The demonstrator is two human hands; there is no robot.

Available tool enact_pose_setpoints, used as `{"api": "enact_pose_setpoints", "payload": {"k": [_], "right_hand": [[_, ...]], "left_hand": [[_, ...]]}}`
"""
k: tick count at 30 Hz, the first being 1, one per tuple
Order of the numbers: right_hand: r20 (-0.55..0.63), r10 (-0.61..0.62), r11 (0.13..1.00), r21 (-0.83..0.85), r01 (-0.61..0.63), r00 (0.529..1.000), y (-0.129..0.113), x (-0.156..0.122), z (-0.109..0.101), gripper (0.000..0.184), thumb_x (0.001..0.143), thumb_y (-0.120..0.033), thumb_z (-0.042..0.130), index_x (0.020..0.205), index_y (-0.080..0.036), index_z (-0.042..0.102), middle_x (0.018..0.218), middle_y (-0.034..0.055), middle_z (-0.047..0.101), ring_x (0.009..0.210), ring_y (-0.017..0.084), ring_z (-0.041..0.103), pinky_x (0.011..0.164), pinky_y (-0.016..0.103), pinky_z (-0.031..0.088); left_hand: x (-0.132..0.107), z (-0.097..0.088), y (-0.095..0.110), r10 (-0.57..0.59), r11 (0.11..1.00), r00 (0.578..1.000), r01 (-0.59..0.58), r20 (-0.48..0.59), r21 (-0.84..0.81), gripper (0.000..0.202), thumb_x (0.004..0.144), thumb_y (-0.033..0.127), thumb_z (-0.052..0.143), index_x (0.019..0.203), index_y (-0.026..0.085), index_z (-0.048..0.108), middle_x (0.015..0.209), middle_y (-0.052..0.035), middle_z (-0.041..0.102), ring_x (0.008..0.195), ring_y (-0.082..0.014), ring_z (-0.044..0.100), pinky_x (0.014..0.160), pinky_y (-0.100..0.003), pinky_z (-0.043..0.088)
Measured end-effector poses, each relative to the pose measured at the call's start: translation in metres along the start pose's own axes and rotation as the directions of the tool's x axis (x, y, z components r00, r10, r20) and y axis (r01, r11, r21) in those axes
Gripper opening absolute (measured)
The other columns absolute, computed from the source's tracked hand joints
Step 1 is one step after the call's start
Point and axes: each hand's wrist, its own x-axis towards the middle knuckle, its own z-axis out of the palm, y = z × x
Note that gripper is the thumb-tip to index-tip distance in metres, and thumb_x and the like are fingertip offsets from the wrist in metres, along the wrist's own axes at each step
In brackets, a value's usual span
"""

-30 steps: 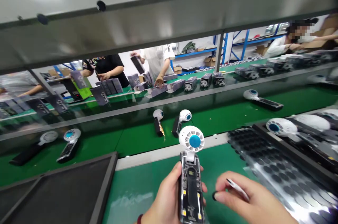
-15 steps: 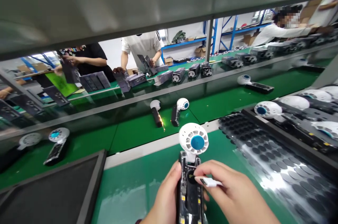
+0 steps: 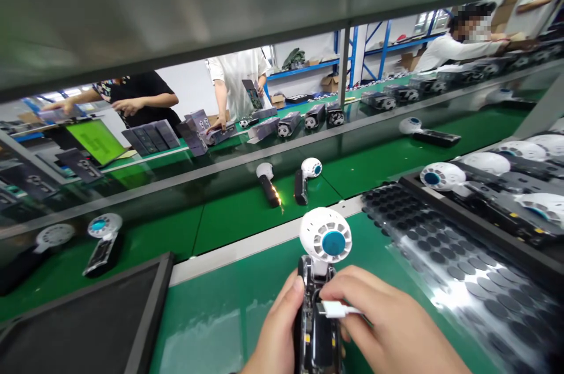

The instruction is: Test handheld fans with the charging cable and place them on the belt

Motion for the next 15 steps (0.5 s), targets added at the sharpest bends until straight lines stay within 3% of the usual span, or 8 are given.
{"api": "enact_pose_setpoints", "payload": {"k": [2, 4, 7, 9, 13, 15], "right_hand": [[-0.008, 0.002, 0.999, -0.034, -0.002, 1.000, -0.001, 0.000, 0.000, 0.031, 0.072, -0.005, 0.037, 0.080, -0.029, 0.055, 0.081, -0.0019, 0.055, 0.068, 0.016, 0.056, 0.059, 0.025, 0.047], [-0.018, 0.025, 0.999, -0.026, -0.026, 1.000, -0.003, -0.001, 0.002, 0.027, 0.074, -0.008, 0.037, 0.078, -0.028, 0.055, 0.085, -0.0011, 0.053, 0.066, 0.015, 0.056, 0.059, 0.024, 0.047], [-0.035, 0.117, 0.988, 0.104, -0.113, 0.992, -0.005, -0.003, 0.008, 0.024, 0.075, -0.011, 0.038, 0.081, -0.029, 0.053, 0.090, -0.0012, 0.049, 0.062, 0.013, 0.055, 0.056, 0.023, 0.047], [-0.058, 0.188, 0.956, 0.239, -0.169, 0.980, -0.006, -0.003, 0.013, 0.025, 0.074, -0.012, 0.039, 0.087, -0.030, 0.050, 0.089, -0.0018, 0.048, 0.057, 0.011, 0.052, 0.051, 0.022, 0.046], [-0.001, 0.289, 0.792, 0.562, -0.239, 0.957, -0.003, -0.001, 0.012, 0.015, 0.074, -0.021, 0.043, 0.087, -0.028, 0.046, 0.068, -0.0060, 0.041, 0.046, 0.010, 0.046, 0.041, 0.020, 0.042], [0.037, 0.272, 0.715, 0.661, -0.228, 0.962, 0.003, -0.002, 0.006, 0.010, 0.079, -0.028, 0.041, 0.088, -0.027, 0.044, 0.065, -0.0061, 0.043, 0.052, 0.012, 0.050, 0.048, 0.021, 0.045]], "left_hand": [[-0.001, 0.002, 0.000, 0.016, 0.998, 1.000, -0.017, -0.017, -0.052, 0.025, 0.084, 0.024, 0.041, 0.090, 0.014, 0.064, 0.076, -0.0028, 0.063, 0.065, -0.0104, 0.055, 0.061, -0.020, 0.043], [-0.002, 0.003, 0.000, -0.023, 0.998, 1.000, 0.023, -0.002, -0.064, 0.025, 0.084, 0.027, 0.043, 0.091, 0.015, 0.064, 0.075, -0.0029, 0.063, 0.063, -0.0112, 0.056, 0.060, -0.021, 0.043], [-0.002, 0.002, 0.000, -0.093, 0.995, 0.995, 0.094, 0.027, -0.019, 0.027, 0.082, 0.036, 0.043, 0.096, 0.019, 0.060, 0.068, -0.0016, 0.062, 0.052, -0.0139, 0.057, 0.049, -0.024, 0.041], [-0.002, 0.001, 0.000, -0.063, 0.998, 0.998, 0.063, 0.007, 0.004, 0.028, 0.080, 0.039, 0.046, 0.096, 0.019, 0.057, 0.074, -0.0027, 0.063, 0.054, -0.0154, 0.059, 0.050, -0.025, 0.042], [-0.004, 0.002, 0.003, -0.034, 0.997, 0.999, 0.037, -0.042, 0.074, 0.029, 0.080, 0.025, 0.049, 0.108, 0.020, 0.043, 0.080, -0.0041, 0.066, 0.053, -0.0142, 0.062, 0.059, -0.028, 0.047], [-0.005, 0.002, 0.007, -0.044, 0.995, 0.999, 0.045, -0.009, 0.094, 0.032, 0.082, 0.020, 0.044, 0.113, 0.022, 0.035, 0.085, -0.0059, 0.066, 0.055, -0.0164, 0.064, 0.060, -0.032, 0.049]]}}
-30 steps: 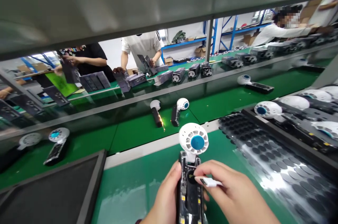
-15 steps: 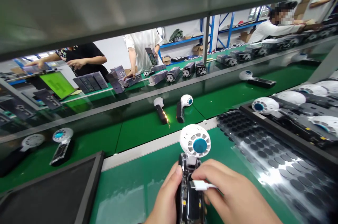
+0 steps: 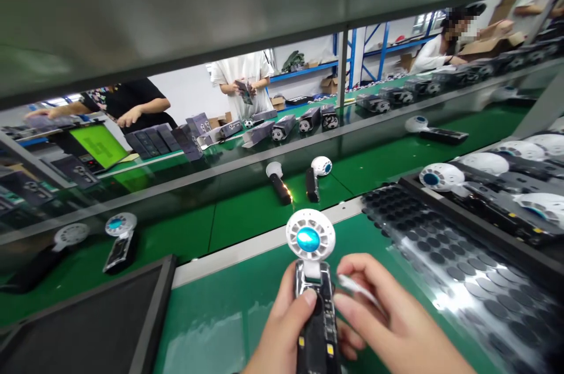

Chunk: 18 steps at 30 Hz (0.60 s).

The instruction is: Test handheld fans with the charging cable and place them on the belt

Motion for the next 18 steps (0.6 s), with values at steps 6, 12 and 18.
{"api": "enact_pose_setpoints", "payload": {"k": [6, 12, 18], "right_hand": [[0.054, -0.137, 0.903, -0.403, 0.147, 0.989, 0.000, -0.004, -0.018, 0.031, 0.090, -0.033, 0.022, 0.066, -0.023, 0.041, 0.070, -0.0026, 0.042, 0.069, 0.014, 0.050, 0.065, 0.024, 0.041], [0.235, -0.145, 0.817, -0.519, 0.250, 0.961, -0.003, -0.004, -0.010, 0.029, 0.089, -0.026, 0.029, 0.068, -0.022, 0.047, 0.075, -0.0011, 0.041, 0.070, 0.014, 0.050, 0.066, 0.025, 0.041], [0.241, -0.143, 0.812, -0.525, 0.253, 0.960, 0.002, -0.004, -0.008, 0.027, 0.089, -0.023, 0.033, 0.066, -0.022, 0.048, 0.074, -0.0010, 0.043, 0.070, 0.014, 0.051, 0.066, 0.024, 0.042]], "left_hand": [[-0.001, -0.005, 0.008, 0.061, 0.997, 0.990, -0.068, 0.131, 0.048, 0.016, 0.085, 0.023, 0.039, 0.099, 0.019, 0.044, 0.089, -0.0076, 0.065, 0.067, -0.0205, 0.065, 0.062, -0.035, 0.050], [0.001, -0.007, 0.013, 0.003, 0.997, 0.958, -0.024, 0.287, 0.071, 0.025, 0.085, 0.029, 0.033, 0.100, 0.015, 0.047, 0.062, -0.0071, 0.067, 0.051, -0.0169, 0.063, 0.052, -0.027, 0.046], [0.001, -0.007, 0.017, 0.024, 0.996, 0.969, -0.045, 0.247, 0.081, 0.023, 0.084, 0.026, 0.038, 0.106, 0.023, 0.039, 0.102, -0.0082, 0.060, 0.054, -0.0150, 0.063, 0.050, -0.027, 0.047]]}}
